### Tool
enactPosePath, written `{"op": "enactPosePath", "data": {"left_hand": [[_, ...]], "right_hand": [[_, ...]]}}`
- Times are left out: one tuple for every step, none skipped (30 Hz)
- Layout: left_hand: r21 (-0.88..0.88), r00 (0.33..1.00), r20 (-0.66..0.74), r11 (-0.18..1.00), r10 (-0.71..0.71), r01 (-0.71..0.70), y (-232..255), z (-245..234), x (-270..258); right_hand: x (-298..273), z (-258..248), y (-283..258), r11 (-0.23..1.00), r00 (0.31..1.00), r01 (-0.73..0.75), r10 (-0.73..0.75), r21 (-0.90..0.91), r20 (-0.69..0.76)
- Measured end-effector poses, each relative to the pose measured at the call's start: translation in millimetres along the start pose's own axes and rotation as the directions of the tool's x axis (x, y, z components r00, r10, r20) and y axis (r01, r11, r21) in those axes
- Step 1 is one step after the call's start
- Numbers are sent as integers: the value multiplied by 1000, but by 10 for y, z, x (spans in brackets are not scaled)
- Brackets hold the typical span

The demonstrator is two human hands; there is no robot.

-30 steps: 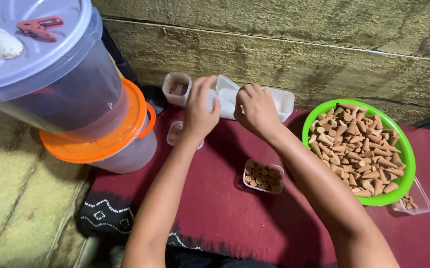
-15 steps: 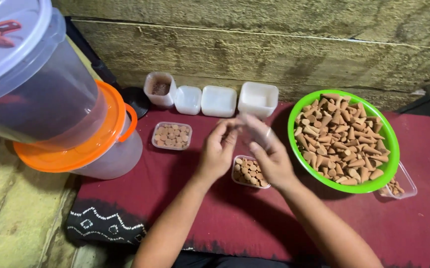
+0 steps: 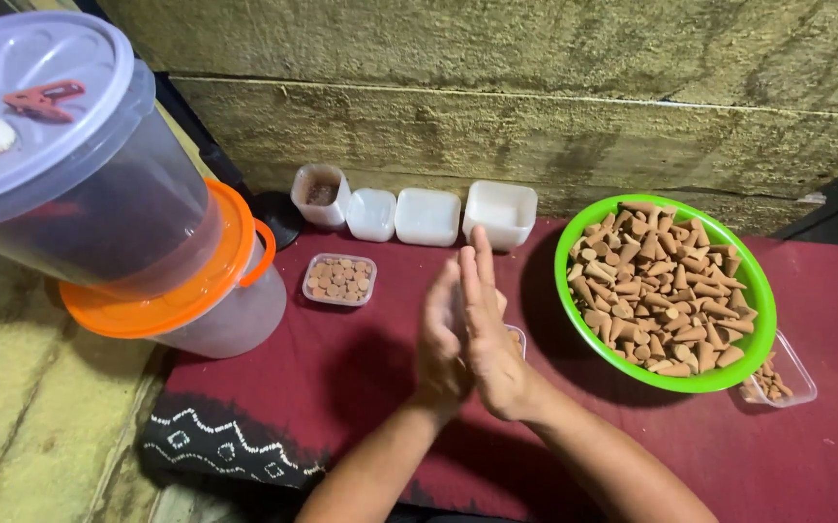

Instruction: The person sorts small incense cones from a large green bowl into smaller plastic containers by hand, eventually placing a lid on one of the containers.

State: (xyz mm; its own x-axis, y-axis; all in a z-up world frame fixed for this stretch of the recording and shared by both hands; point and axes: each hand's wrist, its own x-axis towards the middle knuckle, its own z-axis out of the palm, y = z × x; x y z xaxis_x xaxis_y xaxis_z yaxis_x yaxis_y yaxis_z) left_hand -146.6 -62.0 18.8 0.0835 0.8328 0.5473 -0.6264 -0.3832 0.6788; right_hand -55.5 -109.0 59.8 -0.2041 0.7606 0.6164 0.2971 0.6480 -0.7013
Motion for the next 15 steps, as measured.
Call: {"op": "enactPosePath", "data": {"left_hand": [[-94,995,-91,995,-39,30,-24,13,-40],[-189,981,-174,981,-81,48,-50,24,-44],[-187,982,-172,981,-77,44,17,-24,45],[-269,971,-213,962,-112,52,85,-67,86],[-349,957,-251,936,-149,55,151,-113,126],[-347,956,-255,936,-149,53,203,-56,112],[-341,953,-229,933,-199,113,262,3,97],[-334,948,-202,927,-246,169,322,62,89],[-332,949,-205,929,-241,164,369,209,32],[-318,937,-159,915,-310,248,407,357,0],[-300,919,-114,895,-378,331,442,502,-28],[-299,921,-119,898,-371,323,267,345,-139],[-164,936,-104,934,-335,317,75,186,-251],[-27,939,-86,943,-333,332,-96,44,-487],[-28,929,-94,934,-357,356,-290,-79,-646]], "right_hand": [[-12,-37,-8,992,996,82,-84,-93,-17],[6,-81,-6,968,984,165,-173,-188,-28],[-68,-198,79,968,984,170,-178,-187,-28],[-179,-311,153,926,935,267,-316,-269,-162],[-291,-422,228,867,848,342,-451,-362,-279],[-268,-260,273,869,849,343,-449,-358,-278],[-246,-97,311,940,924,309,-332,-142,-188],[-216,65,349,969,971,236,-231,72,-66],[-264,45,384,968,970,239,-235,75,-63],[-289,17,432,965,982,179,-164,-189,93],[-309,-12,484,883,974,147,-51,-447,219],[-277,-25,517,883,973,154,-57,-444,225],[-249,-41,565,844,982,166,-93,-511,166],[-356,-32,565,808,990,141,-102,-572,99],[-338,-87,477,816,992,118,-78,-566,95]]}}
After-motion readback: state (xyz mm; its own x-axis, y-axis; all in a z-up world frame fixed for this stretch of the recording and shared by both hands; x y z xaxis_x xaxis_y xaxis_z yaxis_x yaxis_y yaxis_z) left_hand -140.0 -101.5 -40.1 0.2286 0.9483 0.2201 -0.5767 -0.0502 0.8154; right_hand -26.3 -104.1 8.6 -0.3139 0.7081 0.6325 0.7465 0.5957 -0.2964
